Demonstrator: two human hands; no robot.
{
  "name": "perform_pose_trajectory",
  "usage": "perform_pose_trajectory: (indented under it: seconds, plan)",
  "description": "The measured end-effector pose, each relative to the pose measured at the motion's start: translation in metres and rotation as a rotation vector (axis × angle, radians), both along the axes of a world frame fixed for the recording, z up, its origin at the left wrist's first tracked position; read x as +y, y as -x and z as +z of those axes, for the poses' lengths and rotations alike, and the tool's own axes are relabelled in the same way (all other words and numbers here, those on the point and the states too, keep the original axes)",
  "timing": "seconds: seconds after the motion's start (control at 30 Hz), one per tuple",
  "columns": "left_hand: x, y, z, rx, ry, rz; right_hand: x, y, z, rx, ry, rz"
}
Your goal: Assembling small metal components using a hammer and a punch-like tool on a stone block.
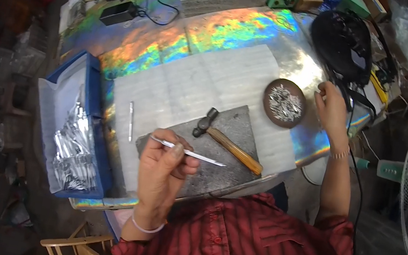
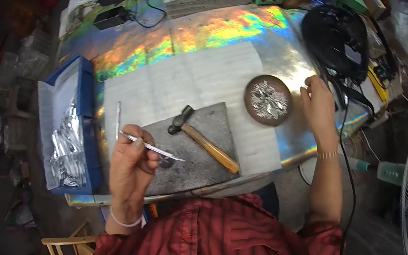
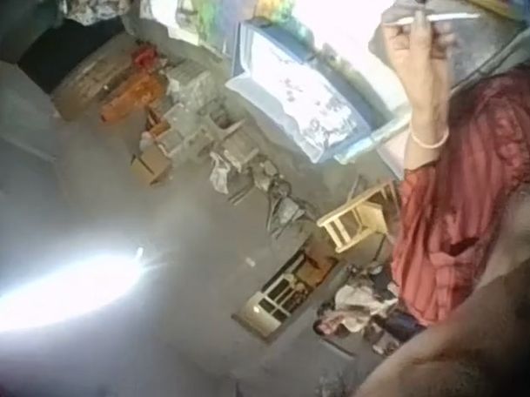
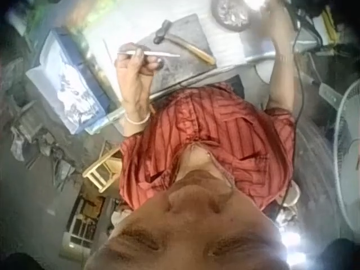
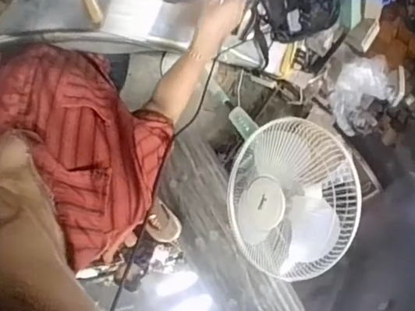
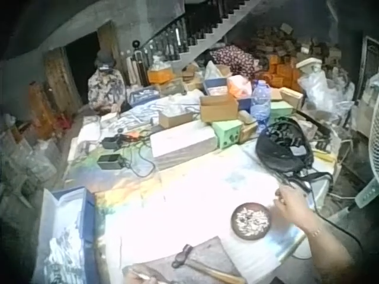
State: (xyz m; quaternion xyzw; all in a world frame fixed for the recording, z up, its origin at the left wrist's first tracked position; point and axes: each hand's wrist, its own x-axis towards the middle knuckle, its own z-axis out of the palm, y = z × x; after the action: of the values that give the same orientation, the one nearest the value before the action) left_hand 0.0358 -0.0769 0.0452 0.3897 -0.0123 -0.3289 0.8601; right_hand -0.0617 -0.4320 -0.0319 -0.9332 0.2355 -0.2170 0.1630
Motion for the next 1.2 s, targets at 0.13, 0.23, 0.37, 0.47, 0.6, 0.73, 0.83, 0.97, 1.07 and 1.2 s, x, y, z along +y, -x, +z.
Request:
perform_pose_trajectory:
  seconds: [0.13, 0.23, 0.37, 0.47, 0.6, 0.73, 0.83, 0.97, 1.07, 1.2]
  plan:
    - [-0.001, 0.018, -0.012, 0.095, 0.049, 0.066, 0.108, 0.002, 0.047, -0.099, -1.302, 0.382]
    - [-0.006, 0.028, -0.015, 0.103, 0.057, 0.026, 0.171, -0.004, 0.061, -0.149, -1.65, 0.547]
    - [0.002, 0.041, -0.015, -0.048, -0.114, -0.109, 0.19, -0.011, 0.054, -0.264, -1.805, 0.625]
    - [0.016, 0.036, -0.009, -0.085, -0.234, -0.255, 0.19, -0.015, 0.06, -0.125, -1.833, 0.622]
    - [0.016, 0.033, -0.002, -0.006, -0.282, -0.39, 0.194, -0.02, 0.061, 0.011, -1.813, 0.604]
    - [0.016, 0.022, -0.009, 0.038, -0.219, -0.439, 0.193, -0.031, 0.057, 0.106, -1.844, 0.561]
    - [0.015, 0.015, -0.012, 0.095, -0.178, -0.474, 0.191, -0.037, 0.056, 0.131, -1.861, 0.551]
    - [0.011, 0.008, -0.017, 0.158, -0.163, -0.497, 0.187, -0.044, 0.054, 0.182, -1.842, 0.516]
    - [0.009, 0.005, -0.019, 0.156, -0.162, -0.492, 0.184, -0.048, 0.056, 0.195, -1.828, 0.494]
    - [0.006, 0.002, -0.02, 0.163, -0.179, -0.493, 0.184, -0.052, 0.054, 0.218, -1.8, 0.475]
